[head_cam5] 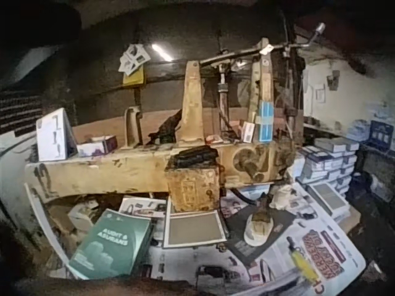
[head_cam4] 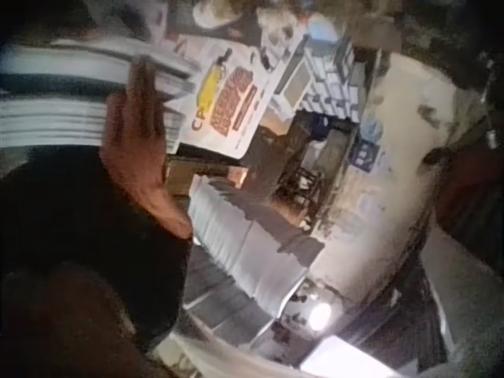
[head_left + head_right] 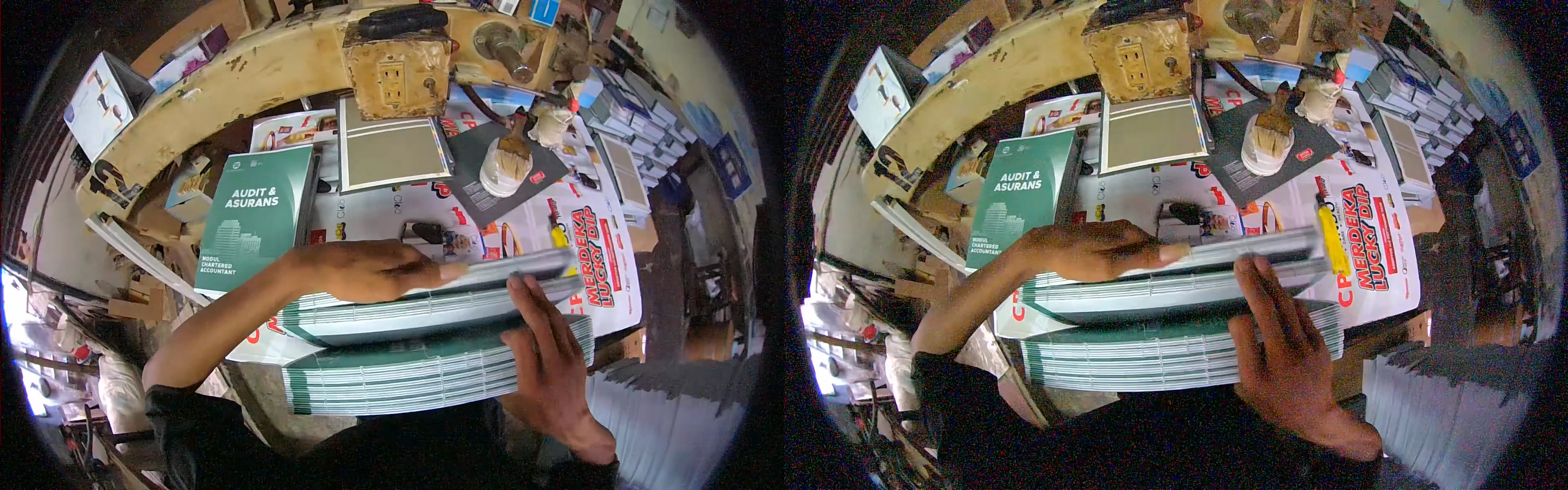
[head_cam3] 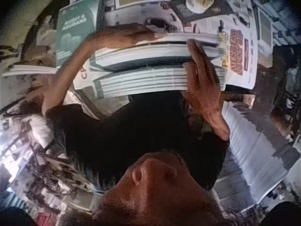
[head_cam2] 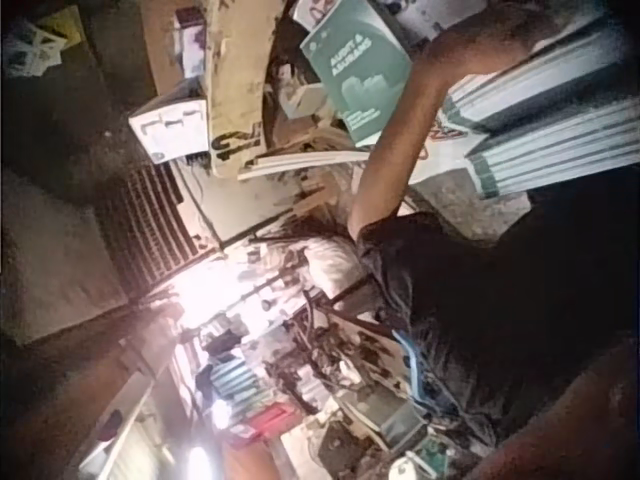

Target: The person aligns a stack of books on a workbench and uses a utility knife to make several small incisions into the spine of the stack.

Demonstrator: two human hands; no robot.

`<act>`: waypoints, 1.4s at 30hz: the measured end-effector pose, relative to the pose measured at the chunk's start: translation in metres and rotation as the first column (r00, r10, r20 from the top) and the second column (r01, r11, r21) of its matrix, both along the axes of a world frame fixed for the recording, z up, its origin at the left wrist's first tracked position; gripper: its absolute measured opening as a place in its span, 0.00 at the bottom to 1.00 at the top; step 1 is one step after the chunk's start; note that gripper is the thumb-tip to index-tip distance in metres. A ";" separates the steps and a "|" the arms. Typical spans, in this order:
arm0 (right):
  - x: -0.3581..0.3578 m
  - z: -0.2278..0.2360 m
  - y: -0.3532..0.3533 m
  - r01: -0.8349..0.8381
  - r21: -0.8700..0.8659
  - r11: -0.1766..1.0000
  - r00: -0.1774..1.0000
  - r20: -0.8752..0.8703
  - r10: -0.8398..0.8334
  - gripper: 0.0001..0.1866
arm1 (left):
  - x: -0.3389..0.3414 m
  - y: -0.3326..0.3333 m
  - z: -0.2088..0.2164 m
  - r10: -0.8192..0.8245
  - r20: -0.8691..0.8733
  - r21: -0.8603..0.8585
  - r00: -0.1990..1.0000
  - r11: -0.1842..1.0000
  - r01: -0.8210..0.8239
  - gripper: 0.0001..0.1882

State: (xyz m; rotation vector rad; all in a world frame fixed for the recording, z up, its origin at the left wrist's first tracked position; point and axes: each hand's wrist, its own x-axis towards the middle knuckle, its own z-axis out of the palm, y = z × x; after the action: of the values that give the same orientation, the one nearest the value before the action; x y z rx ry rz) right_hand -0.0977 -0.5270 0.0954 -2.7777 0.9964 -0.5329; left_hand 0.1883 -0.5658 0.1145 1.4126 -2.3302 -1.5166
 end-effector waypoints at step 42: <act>-0.004 -0.001 0.007 0.052 -0.004 0.999 0.996 -0.068 -0.052 0.29 | -0.001 0.150 0.128 0.945 -0.168 -0.864 0.280 -0.004 -0.504 0.29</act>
State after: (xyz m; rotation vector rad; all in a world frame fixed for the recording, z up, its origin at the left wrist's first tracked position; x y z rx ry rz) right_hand -0.1017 -0.5199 0.0940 -2.7964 1.0855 -0.4487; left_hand 0.1877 -0.4156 0.2428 2.1907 -1.2453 0.3509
